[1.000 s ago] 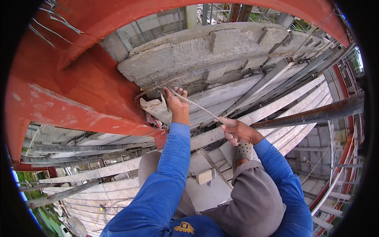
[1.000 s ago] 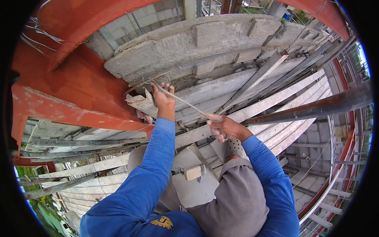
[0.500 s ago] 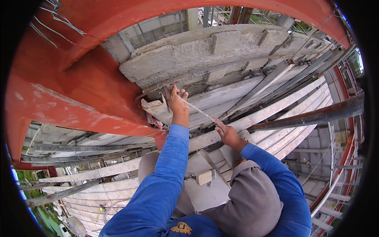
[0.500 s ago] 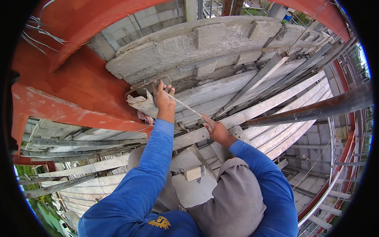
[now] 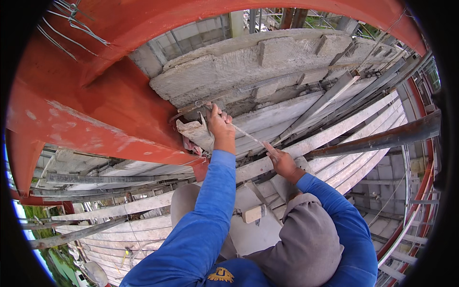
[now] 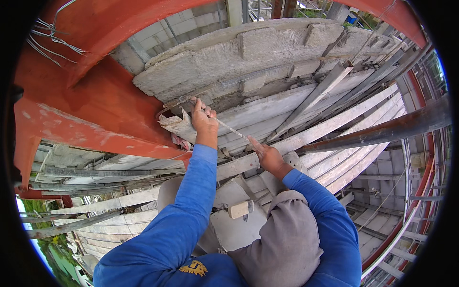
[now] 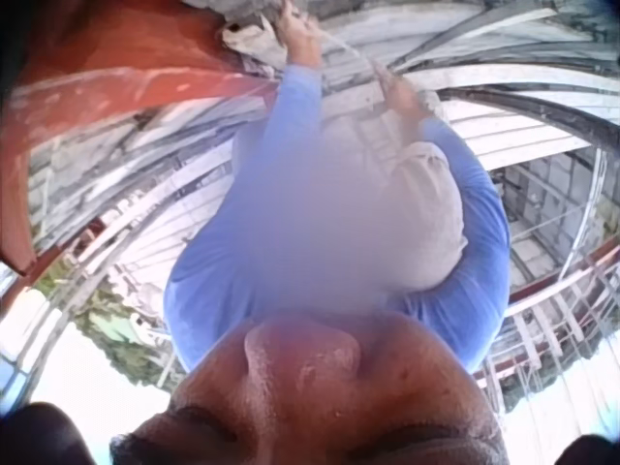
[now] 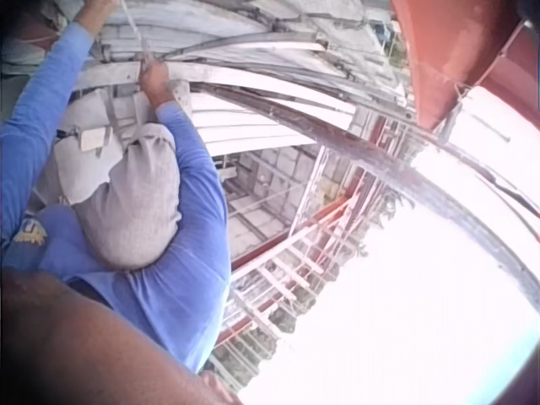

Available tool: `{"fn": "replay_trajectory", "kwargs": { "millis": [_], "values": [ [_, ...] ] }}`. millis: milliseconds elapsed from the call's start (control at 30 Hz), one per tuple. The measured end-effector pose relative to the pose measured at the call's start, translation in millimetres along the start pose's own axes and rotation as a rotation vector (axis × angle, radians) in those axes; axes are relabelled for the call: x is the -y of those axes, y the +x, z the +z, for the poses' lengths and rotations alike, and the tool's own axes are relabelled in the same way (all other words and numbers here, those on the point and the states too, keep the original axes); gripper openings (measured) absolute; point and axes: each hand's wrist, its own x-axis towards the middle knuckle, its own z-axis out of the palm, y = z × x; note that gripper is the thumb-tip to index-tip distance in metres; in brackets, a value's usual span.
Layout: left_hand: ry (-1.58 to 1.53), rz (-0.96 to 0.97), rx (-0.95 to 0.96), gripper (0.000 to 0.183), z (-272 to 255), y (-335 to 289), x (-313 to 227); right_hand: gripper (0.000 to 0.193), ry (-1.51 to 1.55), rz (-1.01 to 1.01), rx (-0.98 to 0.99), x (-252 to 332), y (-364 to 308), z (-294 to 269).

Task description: The person ties metal scaffolding poles together using a white rope. They wrap the rope around intersecting poles and secure it by hand, moving between different sections of the scaffolding structure.

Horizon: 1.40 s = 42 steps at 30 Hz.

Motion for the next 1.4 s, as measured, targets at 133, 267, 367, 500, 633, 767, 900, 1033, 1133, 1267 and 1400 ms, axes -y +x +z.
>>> {"fn": "replay_trajectory", "kwargs": {
  "millis": [133, 267, 367, 500, 633, 767, 900, 1033, 1133, 1267, 1400],
  "values": [
    [-0.043, -0.002, 0.043, 0.018, -10.5, 8.5, -0.2, 0.073, -0.292, 0.083, 0.184, -4.3, 7.8, -2.1],
    [-0.008, -0.021, 0.027, 0.016, -14.3, 7.9, -1.8, 0.057, 0.296, 0.151, 0.167, 11.2, -1.0, -13.9],
    [-0.020, -0.028, 0.061, 0.016, -17.5, 6.8, -3.3, 0.058, 0.866, 0.533, 0.455, 6.0, -1.3, -37.1],
    [-0.059, -0.031, 0.101, 0.013, -14.9, 4.8, 0.6, 0.065, 0.630, 0.492, 0.494, -13.3, 12.2, -44.8],
    [-0.181, -0.045, 0.211, 0.013, -27.7, 12.4, 0.6, 0.059, 0.413, 0.363, 0.405, -14.1, 28.8, -43.9],
    [-0.201, -0.047, 0.208, 0.012, -26.6, 11.4, 1.0, 0.058, 0.398, 0.367, 0.437, -9.2, 23.8, -51.8],
    [-0.171, -0.070, 0.143, 0.009, -15.4, 1.7, -2.5, 0.058, 0.571, 0.500, 0.562, -2.4, 24.7, -72.8],
    [-0.232, -0.056, 0.250, 0.010, -25.7, 5.6, -4.5, 0.055, 0.719, 0.541, 0.583, 13.1, 30.6, -76.0],
    [-0.302, -0.122, 0.327, 0.017, -29.7, 10.5, -1.5, 0.058, 0.770, 0.613, 0.687, 0.0, 26.4, -69.2],
    [-0.393, -0.157, 0.389, 0.022, -36.5, 20.6, -0.5, 0.055, 0.833, 0.555, 0.591, 8.5, 22.0, -60.7],
    [-0.528, -0.203, 0.501, 0.020, -44.7, 31.5, 2.1, 0.055, 0.597, 0.426, 0.490, 4.0, 24.5, -63.5]
  ]
}}
